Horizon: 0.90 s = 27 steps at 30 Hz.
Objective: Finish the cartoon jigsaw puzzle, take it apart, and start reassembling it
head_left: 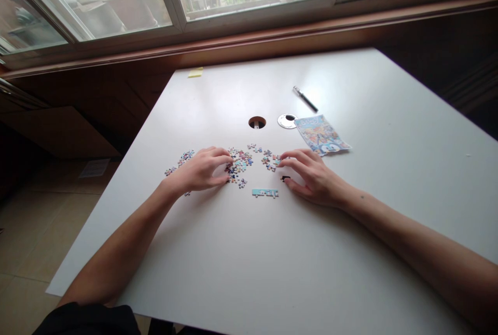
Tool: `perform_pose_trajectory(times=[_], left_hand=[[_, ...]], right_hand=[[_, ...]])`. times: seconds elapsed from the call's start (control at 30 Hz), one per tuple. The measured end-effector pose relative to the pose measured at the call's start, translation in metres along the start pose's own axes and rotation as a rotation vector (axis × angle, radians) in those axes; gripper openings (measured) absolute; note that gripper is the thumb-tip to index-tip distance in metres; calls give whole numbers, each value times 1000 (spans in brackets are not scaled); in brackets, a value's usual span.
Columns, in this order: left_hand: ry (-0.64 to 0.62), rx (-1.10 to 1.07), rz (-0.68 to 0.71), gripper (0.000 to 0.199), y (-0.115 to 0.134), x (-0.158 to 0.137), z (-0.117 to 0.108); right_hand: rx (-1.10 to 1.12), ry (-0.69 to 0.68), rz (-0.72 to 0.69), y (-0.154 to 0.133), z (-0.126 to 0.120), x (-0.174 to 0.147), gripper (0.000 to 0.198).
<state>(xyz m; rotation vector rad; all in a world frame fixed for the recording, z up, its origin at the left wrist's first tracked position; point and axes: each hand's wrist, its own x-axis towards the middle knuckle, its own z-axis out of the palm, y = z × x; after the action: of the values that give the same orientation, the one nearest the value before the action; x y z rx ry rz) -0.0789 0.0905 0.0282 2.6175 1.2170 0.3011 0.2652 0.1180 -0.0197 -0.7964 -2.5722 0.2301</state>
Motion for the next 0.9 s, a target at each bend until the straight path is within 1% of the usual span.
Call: perform_pose_trajectory(times=[0.1,0.2,0.37,0.47,0.53,0.67,0.77,0.83,0.9], left_hand=[[80,26,12,29,5,3,7],[128,71,67,23,14,6,17],[86,109,139,30,29,10,30],[91,111,136,38,33,11,34],[103,105,118,38,34,11,36],[65,123,141,42,38,12,40],[46,135,178,47,45,13,44],[75,121,198,47,48,13,45],[150,91,208,40,48,12,46]], right_hand=[[0,-1,1,0,0,0,34],[0,3,1,0,-1,0,34],[-3,6,-4,-1,-1,1,32],[-10,19,-9,-1,0,1,30],[-17,27,-18,-1,0,0,28],[-29,46,-53,-2,-1,0,25],[-18,95,-100,-3,-4,0,24],[-1,140,-137,-6,-5,0,22],[21,179,-159,-9,-6,0,20]])
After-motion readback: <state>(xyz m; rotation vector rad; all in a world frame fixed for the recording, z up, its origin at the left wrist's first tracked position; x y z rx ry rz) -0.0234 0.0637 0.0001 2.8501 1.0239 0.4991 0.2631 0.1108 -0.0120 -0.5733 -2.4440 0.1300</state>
